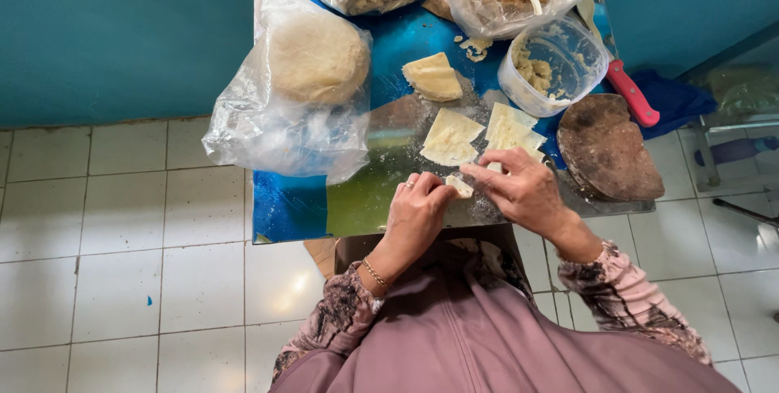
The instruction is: The person sits at a small table and folds triangular dough pieces by hand, pinching the edges closed around a small portion of filling taken from a plastic container. The folded pieces are set on the table in a growing row, and the person occasionally reaches into bags of dough pieces and brown powder for more material.
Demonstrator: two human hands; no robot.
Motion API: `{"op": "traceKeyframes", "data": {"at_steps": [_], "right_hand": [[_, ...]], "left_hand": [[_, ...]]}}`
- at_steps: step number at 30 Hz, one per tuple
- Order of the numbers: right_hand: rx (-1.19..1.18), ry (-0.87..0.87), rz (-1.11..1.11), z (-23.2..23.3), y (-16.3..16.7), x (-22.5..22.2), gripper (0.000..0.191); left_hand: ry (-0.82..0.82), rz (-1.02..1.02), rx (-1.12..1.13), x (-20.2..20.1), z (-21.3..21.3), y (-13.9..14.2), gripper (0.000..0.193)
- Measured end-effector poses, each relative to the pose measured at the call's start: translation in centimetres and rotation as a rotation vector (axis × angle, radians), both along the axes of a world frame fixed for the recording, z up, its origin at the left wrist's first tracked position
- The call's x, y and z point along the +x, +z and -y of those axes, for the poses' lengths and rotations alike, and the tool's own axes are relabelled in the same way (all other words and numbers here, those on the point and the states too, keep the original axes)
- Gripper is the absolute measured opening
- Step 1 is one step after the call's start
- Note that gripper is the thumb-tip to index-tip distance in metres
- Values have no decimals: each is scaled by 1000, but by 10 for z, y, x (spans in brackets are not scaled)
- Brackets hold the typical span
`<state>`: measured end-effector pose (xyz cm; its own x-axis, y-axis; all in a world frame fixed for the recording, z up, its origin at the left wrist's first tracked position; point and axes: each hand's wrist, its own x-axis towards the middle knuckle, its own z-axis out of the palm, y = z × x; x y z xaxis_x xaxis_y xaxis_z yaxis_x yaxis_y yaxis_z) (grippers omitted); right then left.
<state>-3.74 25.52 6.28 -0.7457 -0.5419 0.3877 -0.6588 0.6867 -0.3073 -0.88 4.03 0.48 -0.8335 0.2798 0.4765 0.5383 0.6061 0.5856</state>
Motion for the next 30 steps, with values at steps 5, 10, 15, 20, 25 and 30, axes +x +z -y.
{"op": "traceKeyframes", "data": {"at_steps": [5, 10, 15, 20, 25, 30], "right_hand": [[-232, 34, 129, 13, -17, 8, 20], [-141, -54, 33, 13, -20, 5, 13], [-51, -67, -136, 18, -20, 7, 31], [-124, -35, -72, 21, -22, -1, 21], [-61, -40, -147, 31, -21, -11, 25], [-159, -59, -43, 40, -19, -9, 27]], "left_hand": [[-74, 121, 69, -13, 3, 3, 8], [-130, 118, 127, -12, 8, 6, 24], [-91, 6, 70, -17, 6, 3, 14], [-68, 44, 166, -24, 8, 5, 13], [-4, 35, 65, -29, 3, 5, 10], [60, 73, 99, -30, 7, 5, 10]]}}
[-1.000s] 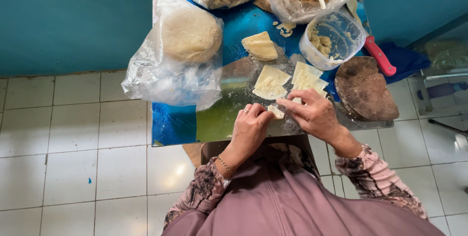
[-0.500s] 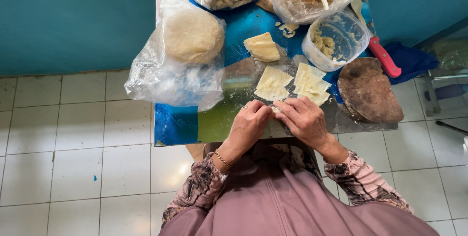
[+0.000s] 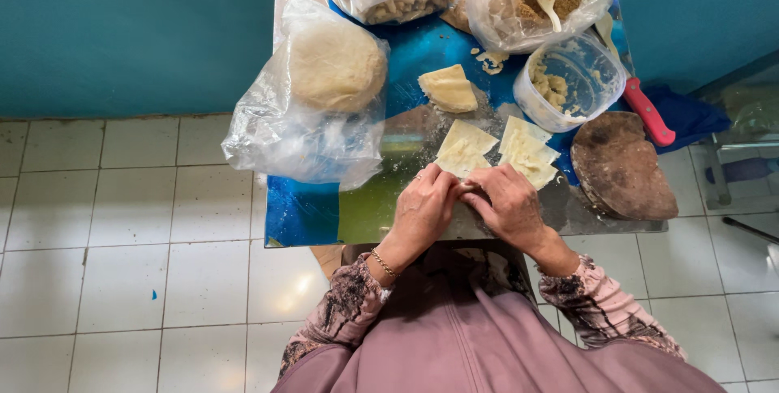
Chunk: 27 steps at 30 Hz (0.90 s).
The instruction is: The person sits at a small table and folds triangular dough pieces by hand, pinching the edges closed around a small portion of filling taken from a plastic container. The folded pieces are set on the table in a growing row, and the person occasionally reaches into bags of dough pieces and brown powder for more material.
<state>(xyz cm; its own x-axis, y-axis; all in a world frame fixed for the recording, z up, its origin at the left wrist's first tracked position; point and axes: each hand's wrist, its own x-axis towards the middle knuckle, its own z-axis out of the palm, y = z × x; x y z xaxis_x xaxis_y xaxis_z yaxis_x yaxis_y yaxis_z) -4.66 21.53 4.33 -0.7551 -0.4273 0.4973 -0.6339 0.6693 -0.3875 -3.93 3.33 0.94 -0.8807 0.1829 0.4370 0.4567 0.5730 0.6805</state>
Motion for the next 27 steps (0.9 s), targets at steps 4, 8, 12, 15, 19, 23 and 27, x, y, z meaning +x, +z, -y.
{"op": "traceKeyframes", "data": {"at_steps": [4, 8, 12, 15, 19, 23, 27], "right_hand": [[124, 36, 56, 3, 7, -10, 24], [199, 213, 148, 6, 32, -35, 29], [248, 199, -59, 16, 74, -97, 23], [215, 136, -371, 36, 110, -166, 10], [179, 70, -411, 80, 134, -233, 11], [79, 198, -392, 67, 110, -188, 15], [387, -113, -35, 25, 58, -87, 24]], "left_hand": [[-39, 47, 21, 1, 13, 7, 17], [-61, 83, 128, -1, 28, 19, 16], [28, 102, 171, -6, 39, 25, 33], [69, -49, -5, -8, 43, 24, 27], [94, -61, -92, -10, 42, 19, 29], [171, 7, -104, -15, 34, 11, 23], [228, 44, -191, -20, 20, 4, 20]]}}
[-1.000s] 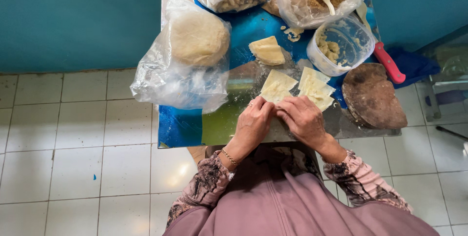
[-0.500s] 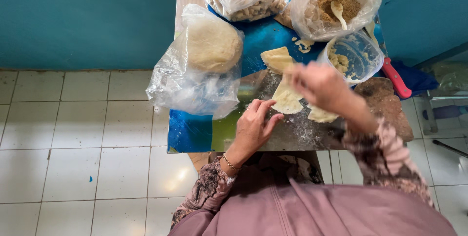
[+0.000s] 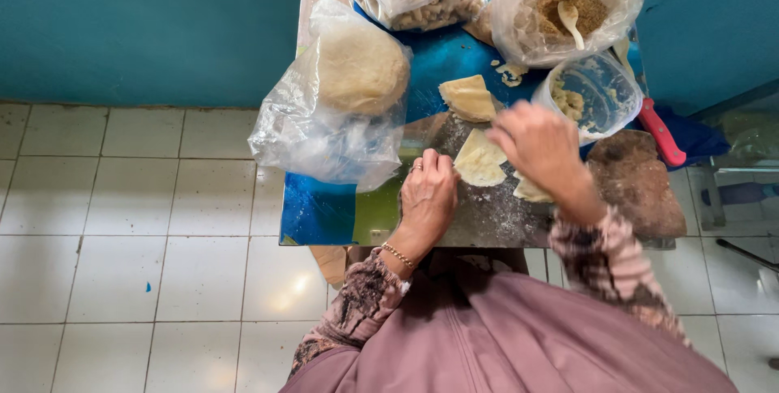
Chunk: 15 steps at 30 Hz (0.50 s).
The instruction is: The person sits at a small table and folds triangular dough pieces by hand, pinching the edges closed around a small portion of filling taken from a plastic container. The folded pieces are set on the table in a growing row, and the person occasionally reaches into bags of dough pieces and brown powder for more material.
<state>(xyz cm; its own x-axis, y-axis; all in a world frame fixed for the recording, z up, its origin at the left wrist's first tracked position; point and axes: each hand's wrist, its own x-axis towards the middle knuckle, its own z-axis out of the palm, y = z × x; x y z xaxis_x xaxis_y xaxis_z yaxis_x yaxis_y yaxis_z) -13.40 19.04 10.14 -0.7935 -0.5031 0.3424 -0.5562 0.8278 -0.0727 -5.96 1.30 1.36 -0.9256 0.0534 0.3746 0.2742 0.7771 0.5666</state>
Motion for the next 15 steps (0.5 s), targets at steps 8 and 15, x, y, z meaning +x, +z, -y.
{"op": "traceKeyframes", "data": {"at_steps": [8, 15], "right_hand": [[-250, -241, 182, -32, -69, 69, 14], [-263, -305, 146, -34, -70, 78, 16]], "left_hand": [[-10, -29, 137, 5, -34, -2, 13], [-104, -19, 293, 15, -54, 18, 15]]}}
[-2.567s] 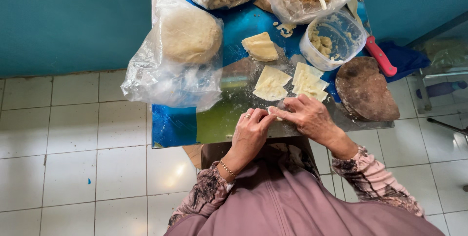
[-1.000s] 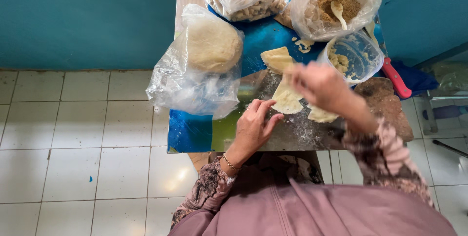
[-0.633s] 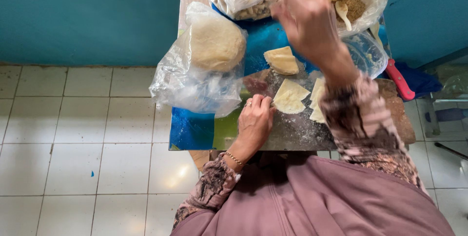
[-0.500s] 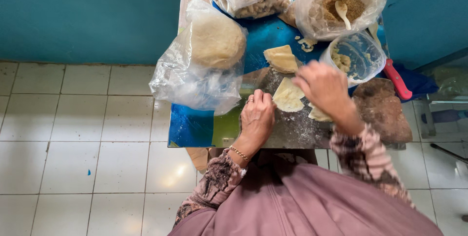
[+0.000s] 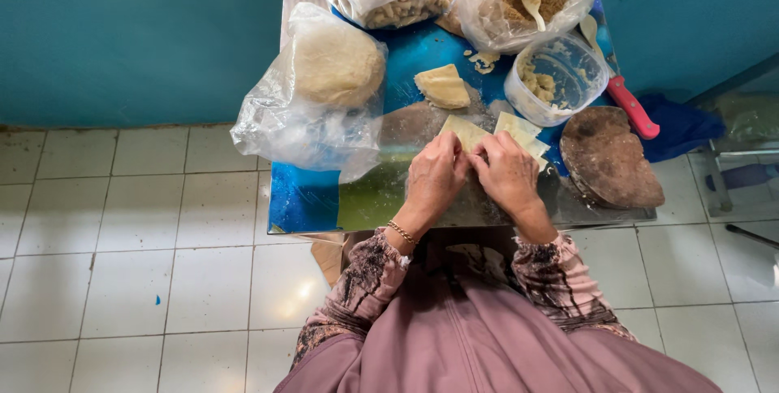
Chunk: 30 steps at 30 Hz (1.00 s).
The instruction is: The person sits at a small table and folds triangular dough pieces by hand, pinching the edges closed around a small portion of filling taken from a plastic container. The folded pieces are set on the table in a growing row, and the person occasionally reaches into bags of dough pieces and brown powder for more material.
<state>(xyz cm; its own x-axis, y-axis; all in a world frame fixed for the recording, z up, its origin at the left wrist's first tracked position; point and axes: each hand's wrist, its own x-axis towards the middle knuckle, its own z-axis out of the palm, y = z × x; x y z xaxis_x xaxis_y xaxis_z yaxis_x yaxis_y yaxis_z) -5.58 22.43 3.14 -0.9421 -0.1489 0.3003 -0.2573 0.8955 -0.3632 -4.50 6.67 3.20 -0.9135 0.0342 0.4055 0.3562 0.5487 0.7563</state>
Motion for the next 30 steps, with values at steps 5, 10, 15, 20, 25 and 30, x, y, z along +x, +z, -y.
{"op": "traceKeyframes", "data": {"at_steps": [5, 10, 15, 20, 25, 30], "right_hand": [[-113, 11, 6, -3, 1, 4, 17], [-285, 28, 102, -1, 17, 17, 24], [-219, 55, 142, -6, 30, 50, 18], [-79, 108, 50, -13, 24, 70, 13], [-23, 250, -72, -7, 17, 62, 41], [303, 194, -215, 0, 6, 63, 60]], "left_hand": [[-15, -39, 113, 13, -2, 9, 11], [-30, 48, 248, 25, 4, 16, 11], [-72, 12, 54, 51, 23, 11, 10], [-13, -107, -239, 72, 30, -6, 10], [-4, -103, -217, 73, 34, -8, 8], [-24, -110, -165, 69, 42, -9, 15]]}}
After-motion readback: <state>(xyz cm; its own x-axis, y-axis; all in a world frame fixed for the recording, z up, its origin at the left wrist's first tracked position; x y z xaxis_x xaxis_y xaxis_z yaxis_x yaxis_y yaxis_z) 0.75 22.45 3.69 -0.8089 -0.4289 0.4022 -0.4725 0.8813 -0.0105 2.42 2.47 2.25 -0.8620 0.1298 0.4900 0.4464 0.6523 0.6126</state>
